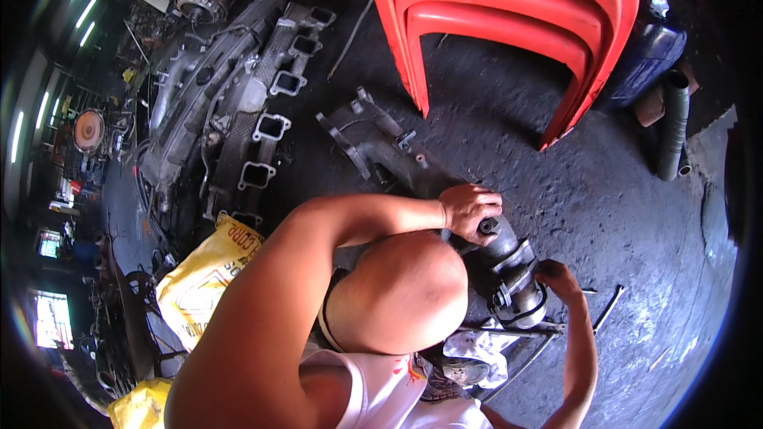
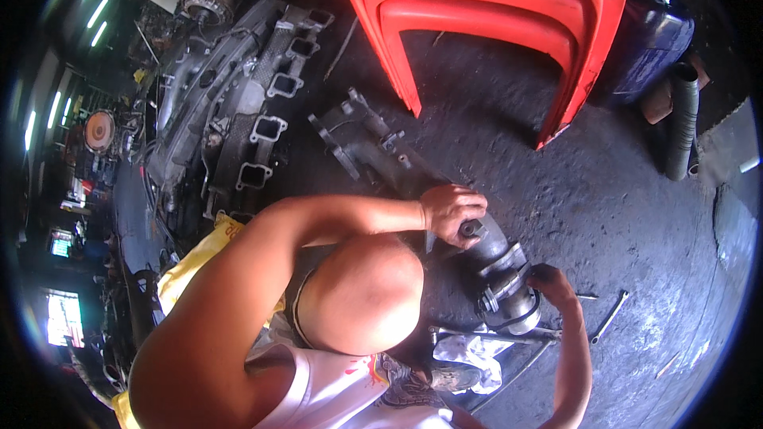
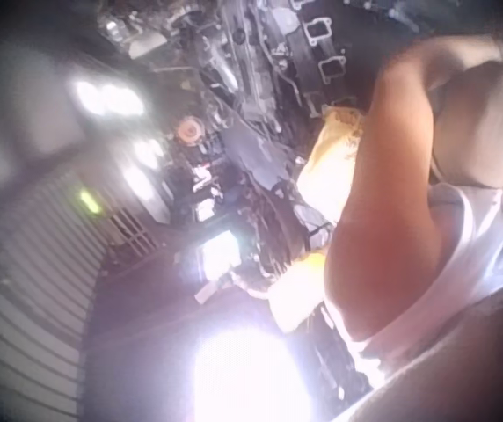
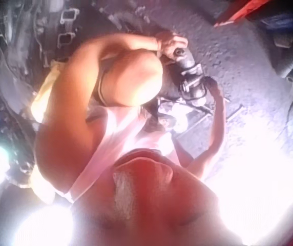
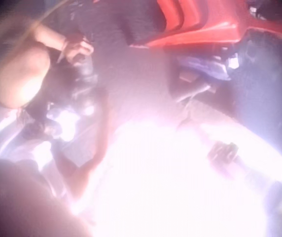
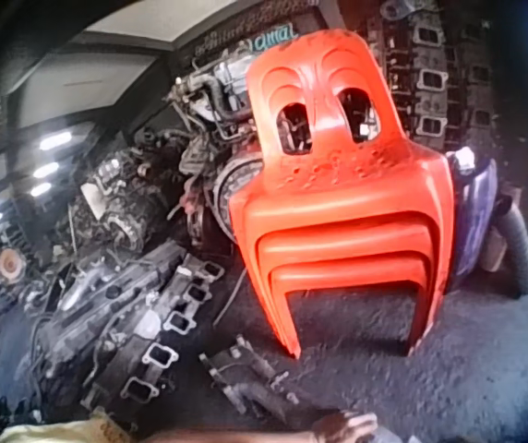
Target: The person uses a socket wrench and their hands to remove bolts and disassemble a metal automotive housing on the floor of a garage.
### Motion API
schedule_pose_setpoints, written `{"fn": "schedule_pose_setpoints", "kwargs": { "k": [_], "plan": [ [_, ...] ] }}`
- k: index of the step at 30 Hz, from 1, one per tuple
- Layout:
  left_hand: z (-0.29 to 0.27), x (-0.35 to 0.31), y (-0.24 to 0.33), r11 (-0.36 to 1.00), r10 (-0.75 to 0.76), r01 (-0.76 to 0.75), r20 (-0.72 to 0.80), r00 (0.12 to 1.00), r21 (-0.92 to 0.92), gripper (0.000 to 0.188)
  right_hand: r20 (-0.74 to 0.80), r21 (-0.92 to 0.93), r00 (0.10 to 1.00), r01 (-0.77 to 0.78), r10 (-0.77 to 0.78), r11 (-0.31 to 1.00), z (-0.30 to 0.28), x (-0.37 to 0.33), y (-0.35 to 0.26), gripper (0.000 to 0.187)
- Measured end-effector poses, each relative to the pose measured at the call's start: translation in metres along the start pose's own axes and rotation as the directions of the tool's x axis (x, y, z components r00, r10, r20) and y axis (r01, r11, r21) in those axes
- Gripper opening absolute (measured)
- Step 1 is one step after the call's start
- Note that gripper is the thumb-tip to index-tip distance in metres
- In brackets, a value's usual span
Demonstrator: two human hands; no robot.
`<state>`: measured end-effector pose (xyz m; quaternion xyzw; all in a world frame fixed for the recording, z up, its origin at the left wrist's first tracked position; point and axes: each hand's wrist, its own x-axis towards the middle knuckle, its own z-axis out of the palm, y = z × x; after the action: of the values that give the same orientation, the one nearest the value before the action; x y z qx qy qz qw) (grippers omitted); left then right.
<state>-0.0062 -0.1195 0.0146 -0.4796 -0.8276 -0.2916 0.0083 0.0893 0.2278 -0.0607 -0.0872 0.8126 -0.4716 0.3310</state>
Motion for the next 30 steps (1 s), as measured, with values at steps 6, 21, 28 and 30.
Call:
{"fn": "schedule_pose_setpoints", "kwargs": {
  "k": [6, 21, 28, 30],
  "plan": [
    [0.003, 0.004, 0.003, 1.000, 0.008, -0.008, -0.008, 1.000, -0.002, 0.044, 0.042, 0.165, 0.996, -0.088, 0.082, 0.982, -0.004, -0.012, 0.009, 0.031],
    [0.000, 0.015, 0.003, 0.999, -0.017, 0.017, -0.010, 1.000, 0.045, 0.044, -0.084, 0.156, 0.991, -0.092, 0.106, 0.983, 0.001, -0.010, 0.000, 0.037],
    [0.004, 0.019, 0.013, 0.999, 0.043, -0.042, -0.017, 0.999, 0.024, 0.039, -0.144, 0.112, 0.989, 0.031, -0.014, 0.993, 0.025, 0.015, 0.054, 0.035],
    [0.001, 0.024, 0.019, 0.998, 0.060, -0.060, 0.019, 0.998, 0.014, 0.039, -0.150, 0.089, 0.984, 0.108, -0.094, 0.990, 0.036, 0.019, 0.067, 0.034]
  ]
}}
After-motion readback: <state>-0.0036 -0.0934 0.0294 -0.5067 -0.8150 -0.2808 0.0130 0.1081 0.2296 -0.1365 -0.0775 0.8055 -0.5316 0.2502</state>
